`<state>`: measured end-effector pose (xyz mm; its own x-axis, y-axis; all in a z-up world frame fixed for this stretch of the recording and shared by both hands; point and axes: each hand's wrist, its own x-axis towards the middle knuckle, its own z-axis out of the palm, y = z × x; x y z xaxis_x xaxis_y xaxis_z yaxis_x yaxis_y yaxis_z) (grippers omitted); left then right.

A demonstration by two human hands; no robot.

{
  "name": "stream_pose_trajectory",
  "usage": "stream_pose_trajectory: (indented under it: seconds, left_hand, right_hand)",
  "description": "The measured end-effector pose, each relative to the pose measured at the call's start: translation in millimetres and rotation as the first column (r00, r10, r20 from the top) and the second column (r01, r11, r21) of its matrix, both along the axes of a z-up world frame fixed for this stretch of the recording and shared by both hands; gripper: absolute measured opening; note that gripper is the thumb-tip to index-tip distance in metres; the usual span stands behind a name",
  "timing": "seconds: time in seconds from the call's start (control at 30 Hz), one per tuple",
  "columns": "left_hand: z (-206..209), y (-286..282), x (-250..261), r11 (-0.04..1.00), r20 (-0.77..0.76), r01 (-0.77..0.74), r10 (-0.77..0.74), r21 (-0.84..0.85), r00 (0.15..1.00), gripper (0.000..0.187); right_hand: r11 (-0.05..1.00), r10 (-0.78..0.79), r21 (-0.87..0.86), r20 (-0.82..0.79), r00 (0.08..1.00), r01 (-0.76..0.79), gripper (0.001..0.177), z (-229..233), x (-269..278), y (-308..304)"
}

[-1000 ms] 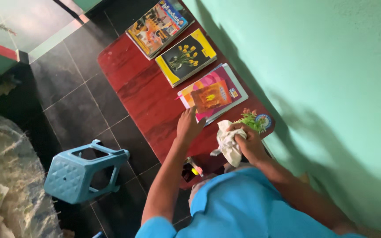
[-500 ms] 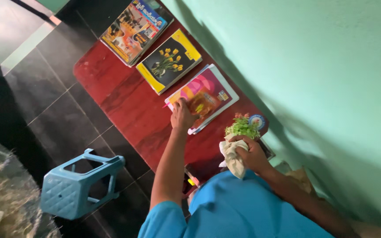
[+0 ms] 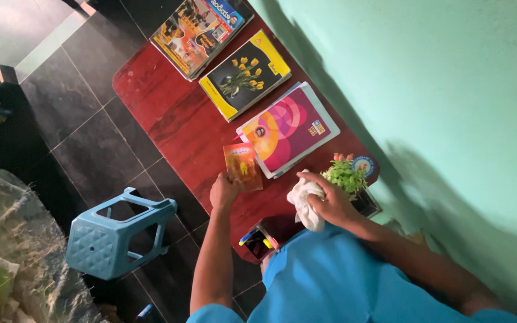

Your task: The person cleans a small artificial plant pot and a notebook using a white cloth, wiping the surfaces thoroughly before placing them on a desk.

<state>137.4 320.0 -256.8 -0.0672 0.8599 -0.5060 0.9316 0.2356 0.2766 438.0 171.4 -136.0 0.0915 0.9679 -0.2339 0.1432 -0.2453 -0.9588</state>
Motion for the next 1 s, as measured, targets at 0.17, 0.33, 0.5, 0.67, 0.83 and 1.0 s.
stream_pose_trajectory:
  seconds: [0.17,0.33,0.5,0.67,0.83,1.0]
  left_hand:
    - [-4.1,4.8,0.0,0.997,0.014,-0.076,0.077,-0.012,0.997,0.039]
    - [9.9,16.9,30.8,0.986,-0.183,0.01,0.021,0.165,0.983,0.047]
    - [12.2,44.6,72.6,0.826,0.079,0.394,-0.46,0.403,0.884,0.076]
    - [18.4,72.4,122.1,0.825,-0.015,0.506,-0.52,0.252,0.854,0.131]
    - [27.0,86.8,135.0,0.846,-0.038,0.521,-0.52,0.112,0.853,0.139]
    - [28.1,85.1,141.5,0.846,-0.115,0.53,-0.522,0.058,0.845,0.142]
  right_hand:
    - [0.995,-0.051,0.094,0.148,0.988,0.037,0.059,1.7,-1.7,-2.9]
    - [0.992,-0.05,-0.109,0.124,0.991,0.064,0.074,-5.1,0.5,-13.2]
    - [0.983,-0.16,-0.088,-0.001,0.987,0.16,0.059,-17.3,-6.6,-18.9]
    - [0.987,-0.082,-0.143,-0.014,0.997,0.079,0.05,-5.8,-11.9,-15.6]
    - [0.996,-0.029,-0.087,-0.005,1.0,0.028,0.046,-0.6,-11.5,-17.6]
    - [0.994,-0.027,-0.107,-0.091,0.995,0.017,0.045,1.2,-14.3,-18.3]
